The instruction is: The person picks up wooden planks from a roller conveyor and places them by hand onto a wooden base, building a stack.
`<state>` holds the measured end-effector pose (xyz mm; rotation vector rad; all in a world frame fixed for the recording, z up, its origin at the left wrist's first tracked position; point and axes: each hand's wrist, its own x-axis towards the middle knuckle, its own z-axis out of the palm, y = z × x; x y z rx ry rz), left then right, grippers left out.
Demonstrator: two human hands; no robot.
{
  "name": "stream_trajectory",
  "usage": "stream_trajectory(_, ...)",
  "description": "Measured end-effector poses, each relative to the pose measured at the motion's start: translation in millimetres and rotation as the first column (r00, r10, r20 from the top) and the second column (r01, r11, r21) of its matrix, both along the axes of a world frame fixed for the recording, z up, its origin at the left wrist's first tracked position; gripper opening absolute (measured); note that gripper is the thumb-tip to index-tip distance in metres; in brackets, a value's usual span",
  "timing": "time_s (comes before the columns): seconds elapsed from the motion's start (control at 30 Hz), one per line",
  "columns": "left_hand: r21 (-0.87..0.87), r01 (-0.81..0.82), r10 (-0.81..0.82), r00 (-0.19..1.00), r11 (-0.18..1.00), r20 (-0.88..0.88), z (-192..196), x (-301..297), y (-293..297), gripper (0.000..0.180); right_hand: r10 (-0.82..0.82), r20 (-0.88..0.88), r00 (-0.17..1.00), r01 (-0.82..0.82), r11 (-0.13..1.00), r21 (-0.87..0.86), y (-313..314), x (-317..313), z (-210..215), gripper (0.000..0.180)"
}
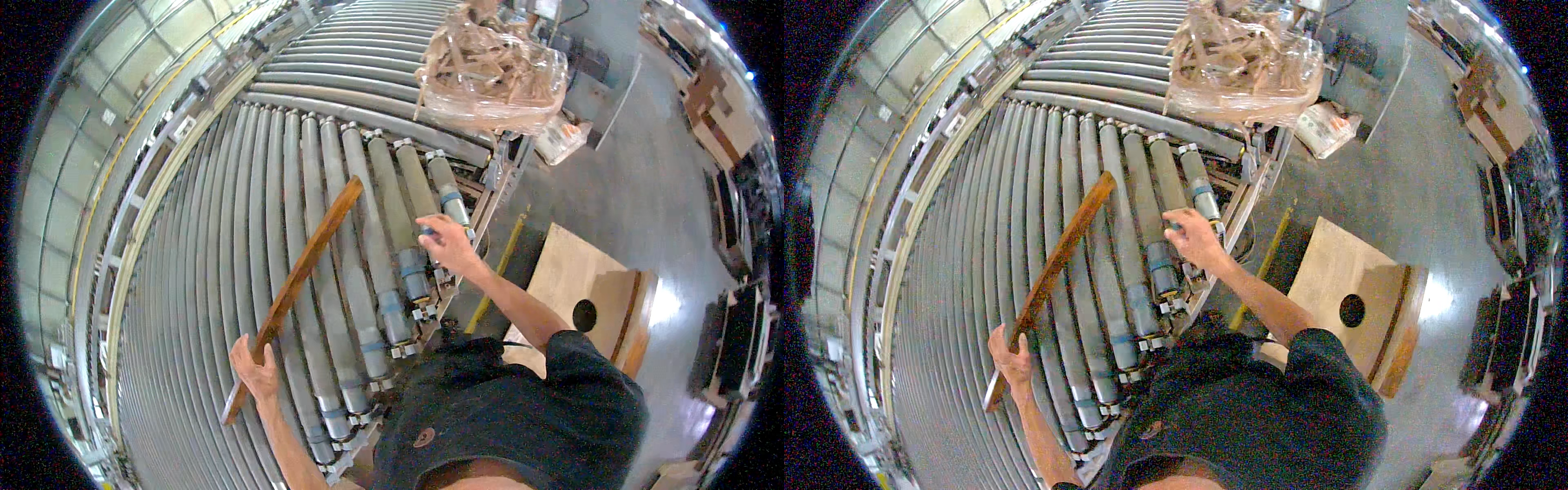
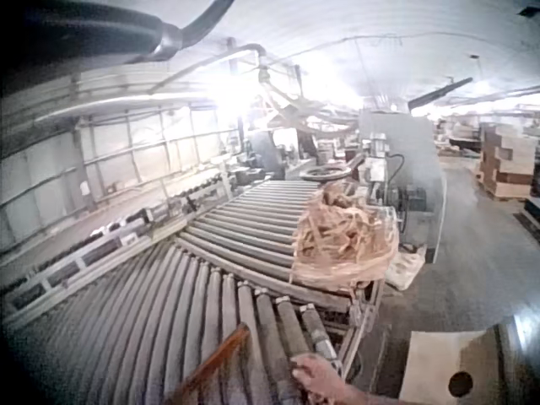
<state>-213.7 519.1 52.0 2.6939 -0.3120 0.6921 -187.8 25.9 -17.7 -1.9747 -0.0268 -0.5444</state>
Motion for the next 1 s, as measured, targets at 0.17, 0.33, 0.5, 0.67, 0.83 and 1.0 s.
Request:
stream_trajectory(0.17,-0.186,0.036,-0.038,0.999,0.982,-0.007,-11,-37,-40,0.039,-0.185,0.033,0.982,0.179,0.974,0.14,-41,22,-15,0.031)
stream_trajectory(0.33,-0.369,-0.01,-0.065,0.979,0.929,-0.191,-16,-57,-74,0.036,-0.284,-0.178,0.942,0.332,0.858,0.392,-93,49,-17,0.034)
stream_trajectory(0.5,-0.495,-0.001,-0.166,0.942,0.869,-0.293,-19,-54,-103,0.033,-0.343,-0.446,0.827,0.532,0.733,0.424,-119,83,-11,0.056)
stream_trajectory(0.67,-0.515,0.128,-0.326,0.891,0.847,-0.315,-4,-18,-164,0.032,-0.575,-0.226,0.786,0.617,0.752,0.234,-152,130,-50,0.077)
stream_trajectory(0.83,-0.494,0.247,-0.413,0.873,0.833,-0.26,10,35,-223,0.04,-0.376,-0.341,0.862,0.48,0.821,0.308,-80,83,-10,0.049)
stream_trajectory(1.0,-0.566,0.393,-0.634,0.702,0.725,-0.325,7,85,-302,0.047,-0.009,-0.416,0.909,0.272,0.769,0.578,9,-6,33,0.049)
